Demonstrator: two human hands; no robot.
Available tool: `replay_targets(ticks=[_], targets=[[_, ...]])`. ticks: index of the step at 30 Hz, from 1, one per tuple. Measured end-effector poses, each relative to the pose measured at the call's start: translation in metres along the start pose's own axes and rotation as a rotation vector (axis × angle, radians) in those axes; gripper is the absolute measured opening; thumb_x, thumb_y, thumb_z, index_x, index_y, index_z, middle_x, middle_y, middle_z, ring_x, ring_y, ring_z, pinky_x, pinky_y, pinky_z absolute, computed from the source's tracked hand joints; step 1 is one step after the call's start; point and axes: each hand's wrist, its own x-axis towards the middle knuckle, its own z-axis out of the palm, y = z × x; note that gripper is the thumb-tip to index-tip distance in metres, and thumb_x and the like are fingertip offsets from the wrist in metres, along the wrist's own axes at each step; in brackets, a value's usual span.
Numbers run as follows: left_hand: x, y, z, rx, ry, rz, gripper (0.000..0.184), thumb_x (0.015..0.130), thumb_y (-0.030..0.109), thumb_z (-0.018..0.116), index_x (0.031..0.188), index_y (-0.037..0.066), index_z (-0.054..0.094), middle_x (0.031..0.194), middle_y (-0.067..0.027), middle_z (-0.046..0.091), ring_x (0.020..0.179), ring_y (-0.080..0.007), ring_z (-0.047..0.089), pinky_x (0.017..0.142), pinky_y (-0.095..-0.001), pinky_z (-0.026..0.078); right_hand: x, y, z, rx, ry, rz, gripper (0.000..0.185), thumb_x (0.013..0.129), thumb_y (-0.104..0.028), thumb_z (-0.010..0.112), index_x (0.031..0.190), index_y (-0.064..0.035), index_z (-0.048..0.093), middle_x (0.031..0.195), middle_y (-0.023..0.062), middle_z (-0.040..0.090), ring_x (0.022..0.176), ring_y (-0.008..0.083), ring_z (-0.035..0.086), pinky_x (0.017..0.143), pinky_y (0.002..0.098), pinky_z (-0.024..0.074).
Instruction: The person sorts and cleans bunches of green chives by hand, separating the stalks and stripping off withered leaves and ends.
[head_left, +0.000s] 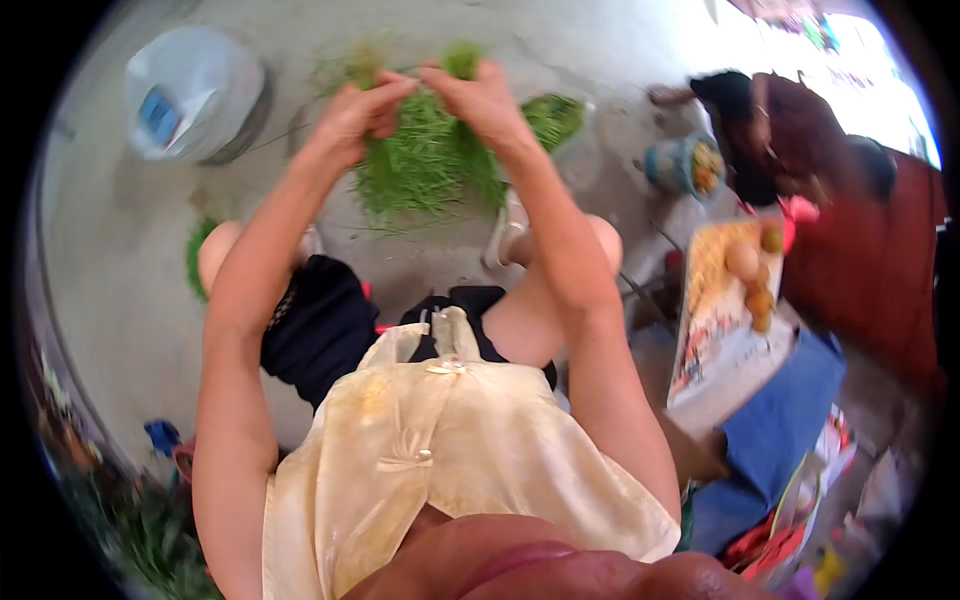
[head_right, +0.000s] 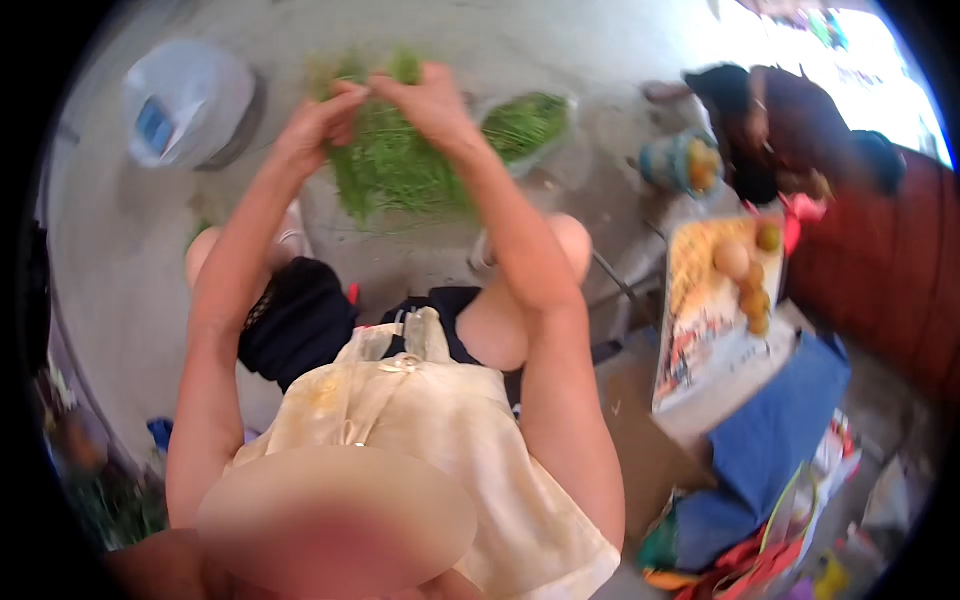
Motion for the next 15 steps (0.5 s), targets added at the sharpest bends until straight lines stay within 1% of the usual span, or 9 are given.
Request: replay_targets(ticks=[1,3,5,8,11,14,15], targets=[[0.000,-0.001,0.000,0.042,0.022,0.024,0.017,0.084,0.020,0.068,0.077,0.013,0.054,0.054,0.0090,0.031,0.045,-0.0048,0.028,0.043,-0.0235,0.022,0.003,0.004,-0.003,-0.082,0.003,-0.034,0.017,0.083,-0.020,0.070,0.089,-0.0050,0.065,0.064,-0.0043,0.054,0.055,0.0045,0.044,0.048,0.0229,0.0350],[0.005,-0.004,-0.002,0.052,0.008,0.006,0.015,0.084,0.020,0.067,0.081,0.012,0.054,0.054,0.0094,0.030,0.045,-0.0043,0.027,0.043,-0.0232,0.021,0.008,0.019,-0.001,-0.009,0.032,-0.162,0.016,0.083,-0.020,0.069,0.086,-0.0051,0.066,0.070,-0.0042,0.058,0.063,0.0047,0.049,0.055,0.0233,0.0413],[0.004,-0.002,-0.004,0.043,0.000,0.010,0.013,0.085,0.019,0.066,0.083,0.013,0.054,0.055,0.0095,0.031,0.045,-0.0040,0.026,0.044,-0.0229,0.021,0.011,0.020,-0.002,0.017,-0.002,-0.097,0.016,0.082,-0.020,0.069,0.085,-0.0043,0.066,0.074,-0.0039,0.060,0.068,0.0048,0.051,0.060,0.0232,0.0440],[-0.004,0.004,0.002,0.069,0.053,0.011,0.012,0.085,0.018,0.065,0.083,0.013,0.054,0.055,0.0096,0.031,0.045,-0.0036,0.026,0.044,-0.0227,0.020,0.018,0.031,-0.006,-0.013,0.009,-0.203,0.016,0.082,-0.020,0.069,0.085,-0.0046,0.066,0.072,-0.0043,0.059,0.066,0.0046,0.050,0.059,0.0231,0.0437],[-0.002,0.000,-0.008,0.077,0.017,-0.005,0.012,0.085,0.018,0.065,0.083,0.013,0.054,0.055,0.0098,0.031,0.045,-0.0035,0.025,0.044,-0.0228,0.020,0.025,0.030,-0.016,-0.009,0.092,-0.200,0.017,0.081,-0.021,0.070,0.083,-0.0044,0.065,0.071,-0.0046,0.059,0.066,0.0045,0.050,0.059,0.0234,0.0440],[-0.003,-0.003,-0.016,0.045,0.008,-0.011,0.011,0.086,0.018,0.065,0.084,0.013,0.056,0.055,0.0101,0.030,0.045,-0.0032,0.025,0.044,-0.0222,0.019,0.022,0.018,-0.024,-0.058,0.331,-0.196,0.018,0.081,-0.022,0.070,0.081,-0.0045,0.066,0.069,-0.0046,0.058,0.065,0.0039,0.050,0.058,0.0235,0.0440],[-0.003,-0.003,-0.019,0.031,0.011,-0.008,0.011,0.086,0.019,0.065,0.085,0.013,0.056,0.055,0.0101,0.030,0.045,-0.0031,0.025,0.044,-0.0221,0.019,0.026,0.021,-0.027,-0.038,0.325,-0.197,0.018,0.081,-0.022,0.070,0.081,-0.0046,0.066,0.069,-0.0045,0.058,0.064,0.0040,0.050,0.058,0.0235,0.0438]])
